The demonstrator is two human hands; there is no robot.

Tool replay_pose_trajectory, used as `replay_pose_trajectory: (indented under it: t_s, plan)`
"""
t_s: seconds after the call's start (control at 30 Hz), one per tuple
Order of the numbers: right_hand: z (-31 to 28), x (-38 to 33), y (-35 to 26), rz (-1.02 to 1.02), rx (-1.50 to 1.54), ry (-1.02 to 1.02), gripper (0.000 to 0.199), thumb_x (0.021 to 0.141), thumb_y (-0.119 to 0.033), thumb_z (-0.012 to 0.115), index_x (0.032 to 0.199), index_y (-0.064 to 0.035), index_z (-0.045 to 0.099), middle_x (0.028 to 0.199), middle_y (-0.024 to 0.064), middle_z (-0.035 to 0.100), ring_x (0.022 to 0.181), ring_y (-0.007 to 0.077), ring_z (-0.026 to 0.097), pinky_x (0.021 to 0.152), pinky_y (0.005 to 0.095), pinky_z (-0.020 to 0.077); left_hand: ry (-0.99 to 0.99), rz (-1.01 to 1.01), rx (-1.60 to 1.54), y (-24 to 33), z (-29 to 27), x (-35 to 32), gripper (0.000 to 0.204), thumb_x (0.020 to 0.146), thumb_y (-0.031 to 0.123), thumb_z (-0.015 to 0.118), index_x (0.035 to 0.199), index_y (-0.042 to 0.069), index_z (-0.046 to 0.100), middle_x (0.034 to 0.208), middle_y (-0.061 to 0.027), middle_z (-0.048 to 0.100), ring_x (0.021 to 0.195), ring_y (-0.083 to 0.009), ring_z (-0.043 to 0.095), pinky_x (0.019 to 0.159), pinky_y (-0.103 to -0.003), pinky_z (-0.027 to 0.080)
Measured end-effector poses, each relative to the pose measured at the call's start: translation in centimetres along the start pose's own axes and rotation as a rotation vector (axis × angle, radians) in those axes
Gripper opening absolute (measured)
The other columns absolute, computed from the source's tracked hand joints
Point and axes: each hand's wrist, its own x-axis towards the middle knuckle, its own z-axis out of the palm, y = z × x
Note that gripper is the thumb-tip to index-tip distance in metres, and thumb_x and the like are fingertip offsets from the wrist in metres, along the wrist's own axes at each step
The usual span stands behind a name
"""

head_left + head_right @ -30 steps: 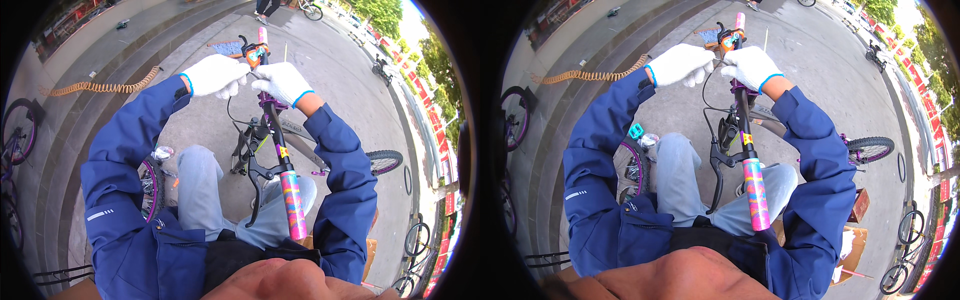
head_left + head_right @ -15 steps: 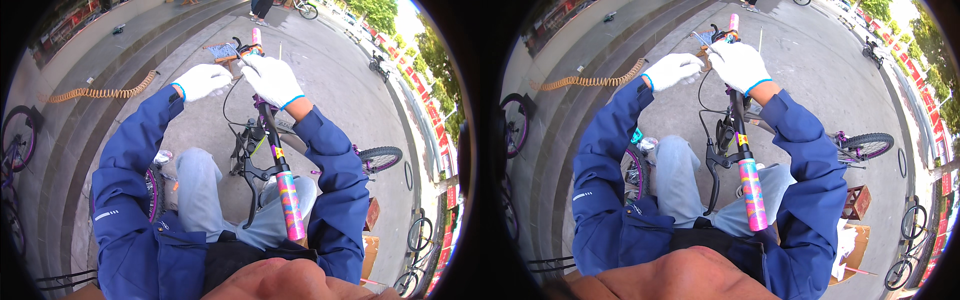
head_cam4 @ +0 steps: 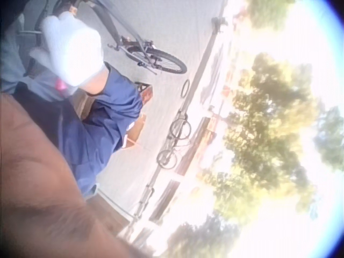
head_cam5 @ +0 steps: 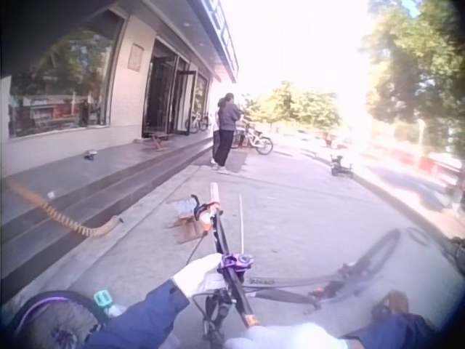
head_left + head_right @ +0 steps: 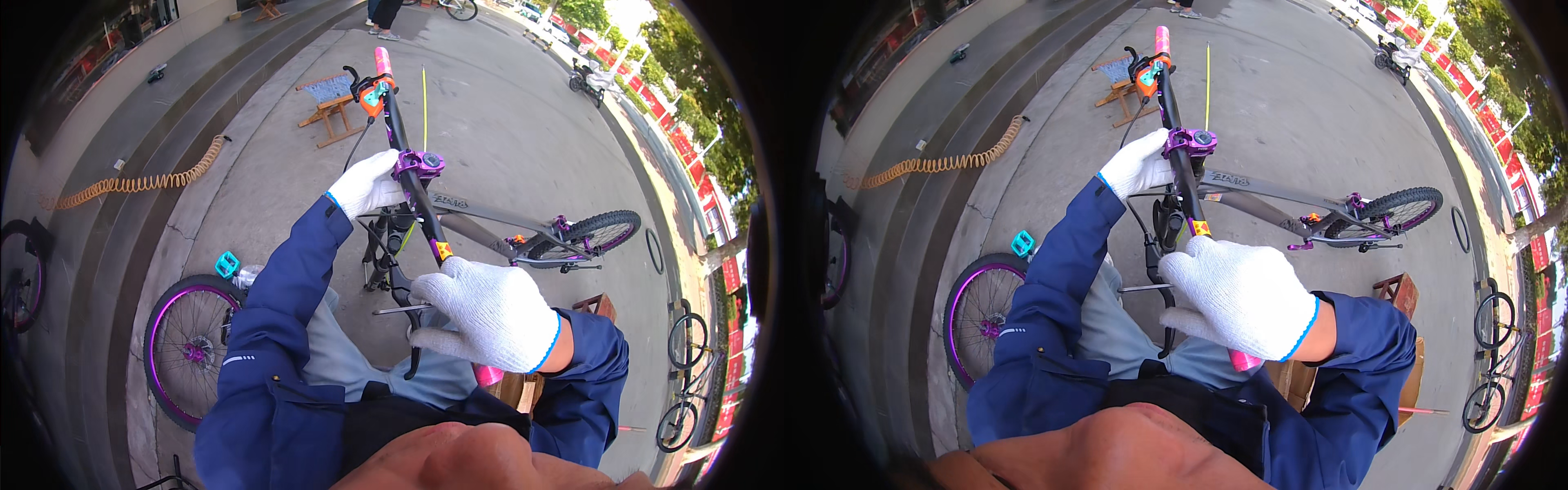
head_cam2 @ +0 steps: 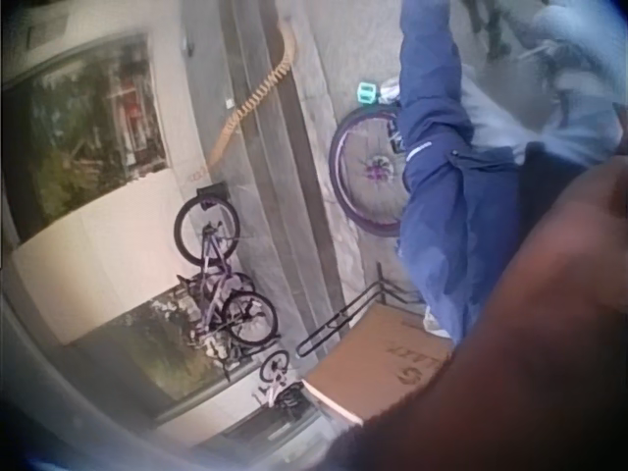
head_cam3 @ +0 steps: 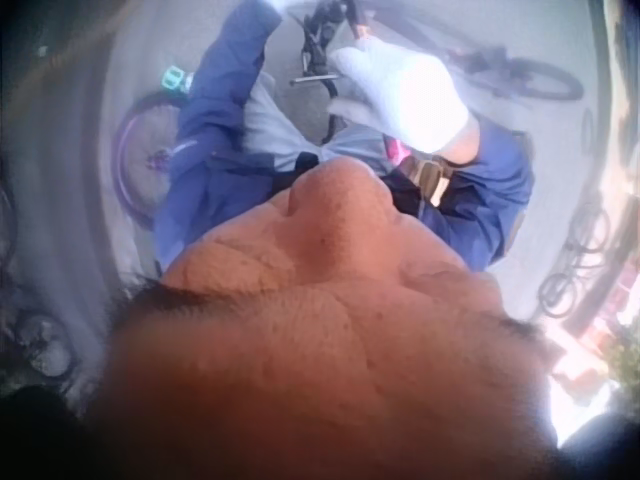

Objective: The person attaches a purple computer mount to the bicycle handlebar using an Allen key, then mounts the handlebar onto the stem and tightens it. They adjust the brake lever and grip position while securing the components.

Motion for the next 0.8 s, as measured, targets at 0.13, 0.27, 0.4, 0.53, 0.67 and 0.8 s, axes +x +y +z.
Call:
replay_pose_trajectory:
  t_s: [0.13,0.27,0.4,0.53,0.67,0.8]
  plan:
    - [-0.1,-1.6,1.0,0.116,-0.054,0.03,0.047,0.089,-0.03,0.085,0.126,-0.0097,0.066,0.103,0.0113,0.066,0.086,0.0344,0.073,0.069,0.0438,0.0592,-0.019,0.136,0.011,-1.3,0.2,-0.7,0.047,0.114,0.024,0.064,0.148,-0.007,0.056,0.139,-0.0245,0.07,0.13,-0.0342,0.072,0.116,-0.055,0.058]
    - [-0.3,-4.1,2.4,0.295,-0.124,0.096,0.062,0.078,-0.025,0.092,0.133,-0.01,0.067,0.103,0.0137,0.064,0.09,0.0357,0.073,0.077,0.0441,0.0594,0.093,0.254,-0.031,-2.9,1.3,-1.5,0.042,0.113,0.024,0.066,0.142,-0.005,0.059,0.136,-0.0251,0.071,0.123,-0.0379,0.074,0.11,-0.057,0.061]
    - [-0.4,-6.7,5.6,0.467,-0.301,0.16,0.052,0.077,-0.027,0.092,0.122,-0.0066,0.074,0.101,0.015,0.068,0.089,0.0362,0.073,0.08,0.0433,0.0599,0.094,0.425,-0.081,-4.6,3.2,-2.3,0.038,0.116,0.021,0.063,0.143,-0.004,0.056,0.139,-0.0231,0.069,0.121,-0.0333,0.074,0.107,-0.053,0.063]
    - [0.2,-7.5,9.9,0.572,-0.534,0.114,0.036,0.083,-0.036,0.091,0.1,-0.008,0.077,0.091,0.0141,0.067,0.087,0.0343,0.07,0.076,0.0441,0.0597,0.276,0.509,-0.06,-5.8,4.8,-3.4,0.025,0.116,0.019,0.062,0.128,-0.001,0.053,0.133,-0.0189,0.067,0.124,-0.0309,0.071,0.111,-0.055,0.06]
    - [-0.3,-7.0,14.2,0.459,-0.562,0.15,0.029,0.08,-0.03,0.086,0.095,-0.008,0.075,0.09,0.0137,0.067,0.089,0.0344,0.068,0.076,0.0452,0.0591,0.346,0.548,-0.016,-6.0,5.7,-4.2,0.023,0.116,0.018,0.061,0.125,0.0,0.051,0.132,-0.0193,0.065,0.126,-0.0306,0.069,0.111,-0.056,0.06]
    - [-0.7,-6.5,16.8,0.45,-0.603,0.166,0.028,0.078,-0.026,0.084,0.096,-0.0065,0.075,0.093,0.014,0.068,0.09,0.0348,0.067,0.078,0.0457,0.0585,0.278,0.568,-0.044,-6.1,5.8,-4.6,0.023,0.114,0.013,0.061,0.132,0.001,0.052,0.132,-0.0155,0.062,0.126,-0.0273,0.069,0.111,-0.053,0.061]
